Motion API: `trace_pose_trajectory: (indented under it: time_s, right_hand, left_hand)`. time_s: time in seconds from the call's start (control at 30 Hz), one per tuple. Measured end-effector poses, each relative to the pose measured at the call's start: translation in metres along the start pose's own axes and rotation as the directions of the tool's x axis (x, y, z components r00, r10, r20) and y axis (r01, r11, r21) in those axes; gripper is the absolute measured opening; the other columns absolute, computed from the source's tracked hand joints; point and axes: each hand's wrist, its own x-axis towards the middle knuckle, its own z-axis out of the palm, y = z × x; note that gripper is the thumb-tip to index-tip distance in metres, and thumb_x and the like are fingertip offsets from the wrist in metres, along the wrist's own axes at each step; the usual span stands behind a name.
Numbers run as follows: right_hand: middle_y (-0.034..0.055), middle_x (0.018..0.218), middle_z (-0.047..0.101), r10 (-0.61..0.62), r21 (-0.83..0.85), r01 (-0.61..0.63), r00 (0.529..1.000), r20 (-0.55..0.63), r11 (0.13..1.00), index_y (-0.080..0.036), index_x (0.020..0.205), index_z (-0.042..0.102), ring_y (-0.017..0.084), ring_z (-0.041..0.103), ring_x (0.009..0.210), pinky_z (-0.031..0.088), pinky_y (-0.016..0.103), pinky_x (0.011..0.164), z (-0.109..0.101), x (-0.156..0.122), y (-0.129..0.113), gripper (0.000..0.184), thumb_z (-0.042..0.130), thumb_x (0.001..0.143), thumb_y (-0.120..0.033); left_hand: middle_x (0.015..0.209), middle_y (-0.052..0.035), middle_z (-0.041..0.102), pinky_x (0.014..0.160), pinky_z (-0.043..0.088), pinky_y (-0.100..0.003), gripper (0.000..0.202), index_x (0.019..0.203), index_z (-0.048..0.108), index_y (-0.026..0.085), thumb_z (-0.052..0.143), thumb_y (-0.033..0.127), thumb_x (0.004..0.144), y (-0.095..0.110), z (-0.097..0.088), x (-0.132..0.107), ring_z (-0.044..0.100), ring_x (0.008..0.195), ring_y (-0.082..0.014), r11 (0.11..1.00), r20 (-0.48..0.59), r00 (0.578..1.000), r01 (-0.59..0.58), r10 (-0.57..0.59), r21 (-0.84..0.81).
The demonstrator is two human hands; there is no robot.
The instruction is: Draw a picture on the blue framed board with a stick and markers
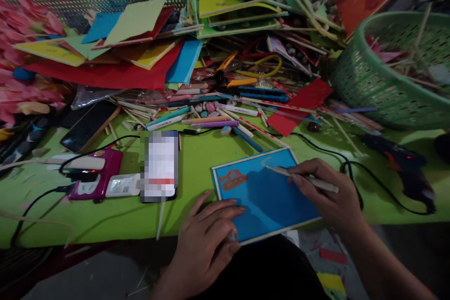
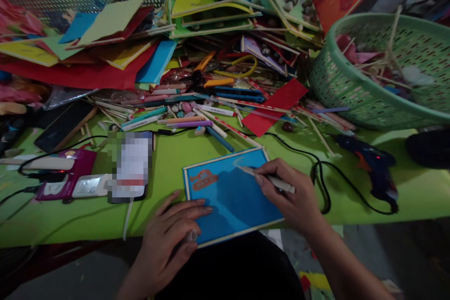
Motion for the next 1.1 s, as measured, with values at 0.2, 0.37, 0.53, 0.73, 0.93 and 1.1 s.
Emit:
trace_pose_trajectory:
  time_s: [0.2,0.37,0.53,0.73,0.93,1.1]
  right_hand:
    - [0.0013,0.076,0.071,-0.009,0.000,0.009,1.000,-0.016,1.000,-0.024,0.092,0.072,0.016,0.065,0.060,0.047,0.026,0.053,-0.0008,-0.0004,-0.0003,0.006,0.069,0.096,-0.021]
    - [0.0005,0.078,0.071,-0.020,0.000,0.020,1.000,-0.024,1.000,-0.025,0.092,0.071,0.016,0.065,0.061,0.047,0.027,0.053,0.0000,-0.0009,0.0015,0.005,0.070,0.097,-0.024]
    - [0.0014,0.081,0.073,-0.012,-0.004,0.012,1.000,-0.024,1.000,-0.026,0.096,0.073,0.017,0.066,0.062,0.049,0.028,0.053,0.0015,-0.0014,0.0023,0.003,0.071,0.097,-0.027]
    - [0.0009,0.079,0.072,-0.025,-0.020,0.025,0.999,-0.025,0.999,-0.024,0.094,0.072,0.016,0.066,0.061,0.049,0.027,0.053,0.0012,-0.0015,0.0028,0.005,0.070,0.098,-0.027]
    - [0.0031,0.081,0.073,-0.007,-0.019,0.006,1.000,-0.018,1.000,-0.023,0.097,0.074,0.016,0.065,0.060,0.048,0.026,0.052,0.0016,-0.0017,0.0054,0.006,0.070,0.098,-0.028]
    - [0.0035,0.084,0.076,-0.025,-0.015,0.025,0.999,0.020,1.000,-0.024,0.098,0.074,0.017,0.068,0.062,0.051,0.026,0.054,0.0019,0.0016,0.0019,0.004,0.072,0.096,-0.026]
  left_hand:
    - [0.133,-0.0010,0.078,0.128,0.026,-0.041,0.011,0.104,0.060,0.026,0.050,0.031,0.107,-0.0010,-0.0008,-0.0006,0.069,0.129,-0.0199,1.000,0.019,1.000,-0.001,0.001,0.017]
    - [0.130,-0.0019,0.079,0.126,0.031,-0.042,0.007,0.103,0.061,0.026,0.054,0.029,0.103,-0.0007,-0.0017,0.0004,0.072,0.125,-0.0208,1.000,0.010,1.000,-0.001,0.001,0.012]
    - [0.129,-0.0024,0.080,0.126,0.031,-0.043,0.008,0.103,0.060,0.026,0.053,0.030,0.104,0.0000,-0.0017,0.0010,0.072,0.124,-0.0216,1.000,0.010,1.000,-0.001,0.001,0.014]
    - [0.132,-0.0005,0.078,0.128,0.027,-0.041,0.011,0.103,0.059,0.026,0.050,0.031,0.106,-0.0006,0.0019,-0.0014,0.070,0.127,-0.0196,1.000,0.003,1.000,0.010,-0.010,0.002]
    - [0.132,-0.0022,0.078,0.127,0.029,-0.044,0.013,0.104,0.059,0.026,0.049,0.034,0.108,-0.0006,-0.0003,-0.0005,0.070,0.127,-0.0210,1.000,0.018,1.000,-0.003,0.003,0.013]
    - [0.129,-0.0029,0.080,0.127,0.030,-0.044,0.013,0.101,0.061,0.026,0.050,0.031,0.106,-0.0005,0.0006,-0.0003,0.072,0.125,-0.0220,1.000,0.001,1.000,0.017,-0.017,0.007]
